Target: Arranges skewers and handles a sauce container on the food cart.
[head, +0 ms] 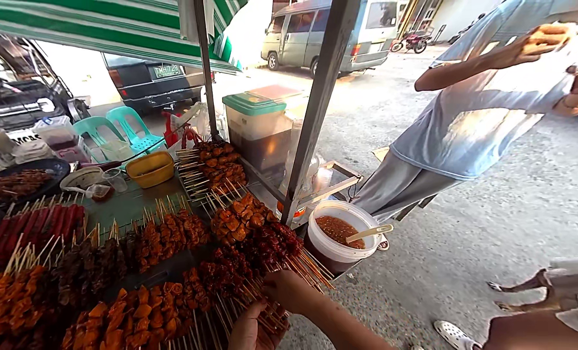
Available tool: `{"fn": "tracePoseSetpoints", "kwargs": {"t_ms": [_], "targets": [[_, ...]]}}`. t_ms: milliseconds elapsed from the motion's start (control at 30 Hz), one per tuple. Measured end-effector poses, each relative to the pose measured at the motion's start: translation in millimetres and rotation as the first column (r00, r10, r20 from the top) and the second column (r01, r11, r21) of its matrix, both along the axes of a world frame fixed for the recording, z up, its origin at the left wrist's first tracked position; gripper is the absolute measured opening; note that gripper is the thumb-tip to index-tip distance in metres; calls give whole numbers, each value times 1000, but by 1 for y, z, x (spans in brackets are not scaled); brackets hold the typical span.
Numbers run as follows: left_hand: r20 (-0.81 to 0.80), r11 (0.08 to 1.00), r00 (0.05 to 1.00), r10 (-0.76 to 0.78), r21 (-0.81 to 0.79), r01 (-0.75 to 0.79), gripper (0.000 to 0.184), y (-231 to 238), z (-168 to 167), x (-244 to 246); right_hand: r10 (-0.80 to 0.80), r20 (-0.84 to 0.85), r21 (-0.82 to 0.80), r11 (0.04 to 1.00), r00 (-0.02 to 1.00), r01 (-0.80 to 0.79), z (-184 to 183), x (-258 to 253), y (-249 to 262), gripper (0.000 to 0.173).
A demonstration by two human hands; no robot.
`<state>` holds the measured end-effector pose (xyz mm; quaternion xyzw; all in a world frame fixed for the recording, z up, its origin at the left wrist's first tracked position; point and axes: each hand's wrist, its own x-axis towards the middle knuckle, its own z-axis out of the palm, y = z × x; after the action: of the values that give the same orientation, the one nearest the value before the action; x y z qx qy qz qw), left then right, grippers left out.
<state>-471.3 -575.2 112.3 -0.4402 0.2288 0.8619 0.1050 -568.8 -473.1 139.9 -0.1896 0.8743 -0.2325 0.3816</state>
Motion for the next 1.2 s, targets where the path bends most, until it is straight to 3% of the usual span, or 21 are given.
{"fn": "tracePoseSetpoints", "kwargs": {"t_ms": [233,333,467,600,733,867,967,1067,1200], "targets": [[-21,1000,999,-26,12,26,18,-1,-4,2,70,-6,44,997,998,-69,2,-1,-7,34],[-38,1000,999,-20,7,20,16,-3,-3,2,-19,-52,-13,1000,998,19,12,3,-7,32],[-46,1000,999,-26,-1,26,16,-3,-4,6,-117,-284,12,992,952,126,26,5,19,33],[-53,999,998,-37,-27,36,18,-3,-4,10,-132,-475,166,957,870,236,11,-8,43,33],[-73,999,996,-47,-20,46,27,-4,0,12,-118,-358,320,916,926,240,-3,-19,53,34],[-54,1000,998,-16,12,16,32,-5,1,14,-212,-389,153,945,896,290,22,-12,48,38],[-25,1000,1000,-5,-8,5,25,-3,1,13,-162,-343,-22,986,925,164,28,3,27,40],[-33,999,999,-31,-20,30,20,-1,-1,12,8,-119,9,1000,993,-7,20,18,-6,37],[-49,995,997,-59,-88,54,22,-1,-1,13,73,-111,68,996,991,-65,20,27,-19,30]]}}
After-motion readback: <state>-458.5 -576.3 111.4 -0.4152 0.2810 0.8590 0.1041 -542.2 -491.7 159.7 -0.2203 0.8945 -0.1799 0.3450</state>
